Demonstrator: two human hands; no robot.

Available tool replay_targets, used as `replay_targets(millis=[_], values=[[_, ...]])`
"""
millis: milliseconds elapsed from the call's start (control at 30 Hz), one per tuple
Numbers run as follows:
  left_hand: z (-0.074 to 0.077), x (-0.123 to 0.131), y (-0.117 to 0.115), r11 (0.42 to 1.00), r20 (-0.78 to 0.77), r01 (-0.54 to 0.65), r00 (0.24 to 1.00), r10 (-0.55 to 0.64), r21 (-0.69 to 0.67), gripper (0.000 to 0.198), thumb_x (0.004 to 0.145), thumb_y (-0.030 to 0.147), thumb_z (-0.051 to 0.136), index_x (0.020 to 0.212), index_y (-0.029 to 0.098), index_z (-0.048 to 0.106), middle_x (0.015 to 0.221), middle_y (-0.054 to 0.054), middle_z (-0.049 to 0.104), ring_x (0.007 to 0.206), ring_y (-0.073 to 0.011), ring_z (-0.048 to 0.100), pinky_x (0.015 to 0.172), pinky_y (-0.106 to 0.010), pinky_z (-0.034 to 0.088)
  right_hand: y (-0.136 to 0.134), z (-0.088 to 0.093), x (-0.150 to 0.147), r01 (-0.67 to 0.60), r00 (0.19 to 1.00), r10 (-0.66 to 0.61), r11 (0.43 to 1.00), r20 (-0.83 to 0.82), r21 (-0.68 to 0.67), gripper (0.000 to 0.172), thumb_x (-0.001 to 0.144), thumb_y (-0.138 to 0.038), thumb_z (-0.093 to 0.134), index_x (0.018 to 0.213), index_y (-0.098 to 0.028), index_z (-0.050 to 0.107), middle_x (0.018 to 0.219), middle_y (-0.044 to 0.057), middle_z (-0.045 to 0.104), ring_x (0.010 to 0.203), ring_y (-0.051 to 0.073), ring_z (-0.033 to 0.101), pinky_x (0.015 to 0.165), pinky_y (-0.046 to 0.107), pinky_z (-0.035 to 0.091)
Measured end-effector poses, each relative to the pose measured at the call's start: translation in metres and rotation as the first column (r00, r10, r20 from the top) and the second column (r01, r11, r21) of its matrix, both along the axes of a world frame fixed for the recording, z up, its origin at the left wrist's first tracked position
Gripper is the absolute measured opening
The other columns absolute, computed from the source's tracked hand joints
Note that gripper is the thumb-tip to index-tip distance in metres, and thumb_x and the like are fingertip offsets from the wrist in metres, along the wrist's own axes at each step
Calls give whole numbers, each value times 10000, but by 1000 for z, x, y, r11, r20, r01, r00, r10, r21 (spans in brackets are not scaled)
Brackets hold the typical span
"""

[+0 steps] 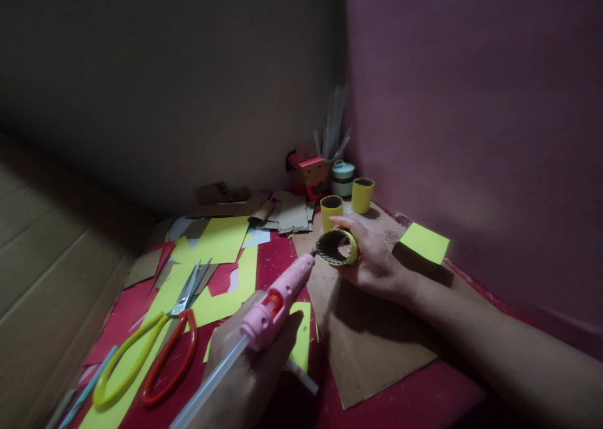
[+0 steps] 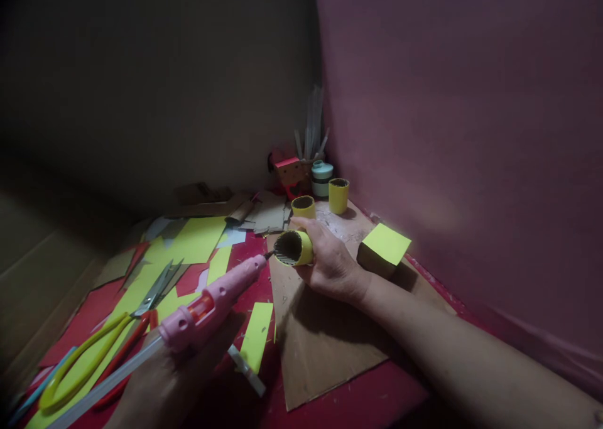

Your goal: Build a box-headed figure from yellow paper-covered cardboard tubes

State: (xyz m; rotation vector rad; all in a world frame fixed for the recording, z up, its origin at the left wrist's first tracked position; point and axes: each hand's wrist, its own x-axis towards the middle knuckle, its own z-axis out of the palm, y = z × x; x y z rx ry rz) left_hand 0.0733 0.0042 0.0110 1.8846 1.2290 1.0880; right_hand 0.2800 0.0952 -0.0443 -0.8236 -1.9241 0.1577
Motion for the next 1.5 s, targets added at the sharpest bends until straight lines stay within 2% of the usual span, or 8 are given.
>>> replay_targets(millis=[133, 300, 500, 667, 833, 1067, 1333, 1500], values=[[0, -1, 0, 1000, -12, 13, 1000, -13, -3, 393, 906, 275, 561, 1297, 272, 598, 1437, -22, 521, 1386, -300, 386, 1169, -507, 211, 1, 2, 0, 9, 1000, -9, 1000, 3, 16, 641, 697, -90, 642, 1286, -202, 416, 1089, 108, 586, 975, 265, 601, 862, 451, 506], [-4, -4, 0, 999, -5, 23, 1000, -23, -25, 410, 898, 267, 569, 1307, 285, 588, 1444, -17, 513, 1395, -305, 371, 1168, -523, 211, 2, 5, 1, 12, 1000, -13, 999, 16, 51, 626, 703, -99, 640, 1279, -205, 418, 1066, 106, 584, 973, 274, 600, 858, 464, 503], [-2, -3, -2, 997, 45, 64, 997, -62, -45, 390, 918, 280, 548, 1306, 299, 576, 1404, -50, 545, 1373, -291, 407, 1130, -505, 366, 3, 6, 1, 11, 1000, -13, 996, 23, 85, 629, 695, -82, 640, 1276, -196, 426, 1059, 106, 583, 978, 270, 597, 879, 458, 492], [2, -1, -1, 993, 75, 111, 991, -108, -47, 293, 950, 326, 534, 1217, 215, 582, 1291, -102, 574, 1094, -228, 597, 920, -450, 520, 3, 6, 2, 13, 1000, -15, 997, 23, 73, 601, 714, -103, 638, 1267, -201, 424, 1064, 108, 587, 966, 266, 601, 866, 461, 496], [-1, -1, 1, 992, 92, 115, 990, -110, -57, 305, 942, 336, 549, 1214, 199, 574, 1271, -101, 578, 1054, -221, 607, 890, -441, 528, 4, 7, 2, 23, 999, -27, 995, 42, 93, 616, 705, -96, 637, 1272, -201, 419, 1060, 109, 592, 961, 267, 602, 860, 463, 498], [-3, 1, -5, 997, 72, 51, 996, -46, -59, 313, 922, 292, 555, 1222, 300, 645, 1344, 4, 605, 1332, -309, 466, 1090, -464, 446, 4, 7, 3, 30, 999, -33, 996, 42, 80, 613, 706, -91, 630, 1264, -223, 413, 1057, 94, 591, 963, 262, 608, 876, 464, 499], [4, 4, -3, 996, 118, 92, 989, -90, -12, 294, 931, 319, 526, 1198, 313, 649, 1268, 35, 660, 1250, -312, 551, 999, -490, 515, 4, 8, 3, 24, 999, -27, 998, 43, 66, 602, 708, -101, 629, 1259, -216, 416, 1067, 100, 589, 976, 268, 608, 890, 473, 495], [4, 5, -1, 994, 129, 110, 986, -109, 3, 321, 928, 361, 547, 1214, 249, 639, 1260, -29, 669, 1172, -311, 615, 974, -486, 536, 2, 9, 3, 22, 998, -24, 999, 49, 47, 617, 703, -106, 626, 1263, -234, 402, 1074, 99, 584, 975, 273, 612, 901, 482, 494]])
